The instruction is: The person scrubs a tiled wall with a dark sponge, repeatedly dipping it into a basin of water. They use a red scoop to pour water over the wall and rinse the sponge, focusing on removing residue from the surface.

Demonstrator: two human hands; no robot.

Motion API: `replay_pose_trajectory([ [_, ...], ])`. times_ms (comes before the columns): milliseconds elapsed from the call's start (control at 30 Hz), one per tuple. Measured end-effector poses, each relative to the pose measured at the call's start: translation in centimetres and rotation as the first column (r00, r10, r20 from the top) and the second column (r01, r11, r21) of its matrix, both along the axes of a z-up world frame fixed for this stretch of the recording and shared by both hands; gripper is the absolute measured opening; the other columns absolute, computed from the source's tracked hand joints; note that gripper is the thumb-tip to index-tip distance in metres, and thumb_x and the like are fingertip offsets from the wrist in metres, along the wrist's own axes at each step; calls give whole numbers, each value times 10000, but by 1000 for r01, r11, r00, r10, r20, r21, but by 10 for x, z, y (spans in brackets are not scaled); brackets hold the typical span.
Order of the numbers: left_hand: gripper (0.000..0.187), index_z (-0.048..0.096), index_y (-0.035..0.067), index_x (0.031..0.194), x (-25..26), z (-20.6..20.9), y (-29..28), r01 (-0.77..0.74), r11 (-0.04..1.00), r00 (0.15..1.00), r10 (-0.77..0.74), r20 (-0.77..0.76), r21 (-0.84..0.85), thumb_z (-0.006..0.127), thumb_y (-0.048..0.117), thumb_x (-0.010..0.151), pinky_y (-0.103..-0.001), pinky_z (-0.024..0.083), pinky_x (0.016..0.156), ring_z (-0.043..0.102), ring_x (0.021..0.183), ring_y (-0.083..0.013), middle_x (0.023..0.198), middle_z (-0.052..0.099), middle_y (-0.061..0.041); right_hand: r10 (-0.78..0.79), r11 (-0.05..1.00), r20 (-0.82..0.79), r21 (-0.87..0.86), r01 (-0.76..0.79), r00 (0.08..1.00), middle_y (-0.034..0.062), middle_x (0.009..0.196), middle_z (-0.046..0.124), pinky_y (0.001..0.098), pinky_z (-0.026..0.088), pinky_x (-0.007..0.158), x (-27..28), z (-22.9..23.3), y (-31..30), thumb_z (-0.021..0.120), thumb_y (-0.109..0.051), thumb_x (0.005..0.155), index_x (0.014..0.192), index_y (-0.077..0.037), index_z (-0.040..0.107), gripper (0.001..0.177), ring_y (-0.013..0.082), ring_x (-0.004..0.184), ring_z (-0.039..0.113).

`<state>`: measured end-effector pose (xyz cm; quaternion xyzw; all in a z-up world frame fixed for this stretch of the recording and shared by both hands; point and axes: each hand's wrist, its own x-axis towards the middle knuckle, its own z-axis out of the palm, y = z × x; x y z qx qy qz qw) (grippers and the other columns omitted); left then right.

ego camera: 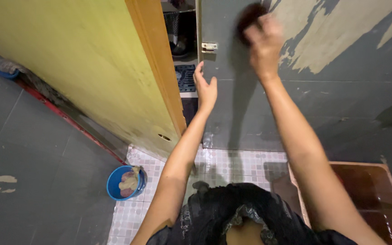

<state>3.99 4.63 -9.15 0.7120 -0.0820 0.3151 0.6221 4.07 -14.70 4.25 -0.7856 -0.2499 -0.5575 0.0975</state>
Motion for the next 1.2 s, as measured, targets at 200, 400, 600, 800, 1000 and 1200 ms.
replay_pose_trajectory([
  [200, 667, 442, 106, 1456, -14, 6, -21, 77, 996, 991, -81, -103, -38, 681, 10, 841, -442, 442, 1099, 535, 1274, -380, 1448, 500, -193, -48, 947, -148, -321, -2, 988, 111, 1503, 514, 502, 399, 1221, -10, -31, -37, 753, -41, 912, 1293, -145, 682, 401, 349, 1439, 473],
  [400, 569, 518, 90, 1395, -16, -2, -36, 94, 995, 995, -93, -30, 40, 657, -6, 852, -434, 420, 1123, 530, 1310, -351, 1387, 563, -179, -164, 831, -49, 532, 165, 985, 208, 1470, 409, 527, 350, 1162, -24, -47, -93, 700, 70, 872, 1325, -48, 585, 482, 425, 1386, 412],
  [600, 497, 543, 97, 1362, -26, 15, -86, 195, 980, 980, -192, -60, 50, 642, 25, 880, -386, 439, 1082, 546, 1297, -335, 1363, 568, -157, -96, 995, -48, -11, 95, 994, 151, 1481, 526, 489, 374, 1224, -16, -40, -134, 745, 46, 949, 1258, -123, 682, 358, 363, 1437, 452],
  [800, 447, 575, 99, 1315, -41, 38, -124, 256, 965, 965, -251, -80, 62, 632, 20, 879, -388, 447, 1072, 561, 1270, -321, 1342, 589, -133, -64, 890, -39, 450, 74, 997, 227, 1525, 411, 508, 332, 1212, -18, -18, -158, 658, 79, 831, 1338, -54, 590, 529, 407, 1439, 397],
  [1000, 353, 643, 100, 1209, -34, 45, -145, 225, 962, 970, -236, 55, 154, 638, 7, 869, -407, 431, 1109, 562, 1277, -321, 1306, 619, -128, -110, 914, -86, 382, 135, 990, 164, 1637, 358, 476, 270, 1305, -32, -19, -208, 616, 115, 918, 1458, -96, 538, 585, 373, 1533, 357],
  [1200, 314, 670, 113, 1176, -31, 66, -173, 186, 959, 968, -216, 128, 214, 634, 14, 881, -423, 424, 1108, 558, 1274, -337, 1307, 610, -124, -142, 989, -70, -39, 140, 987, 141, 1655, 335, 451, 218, 1309, -35, -17, -225, 631, 88, 892, 1418, -110, 601, 562, 375, 1536, 295],
])
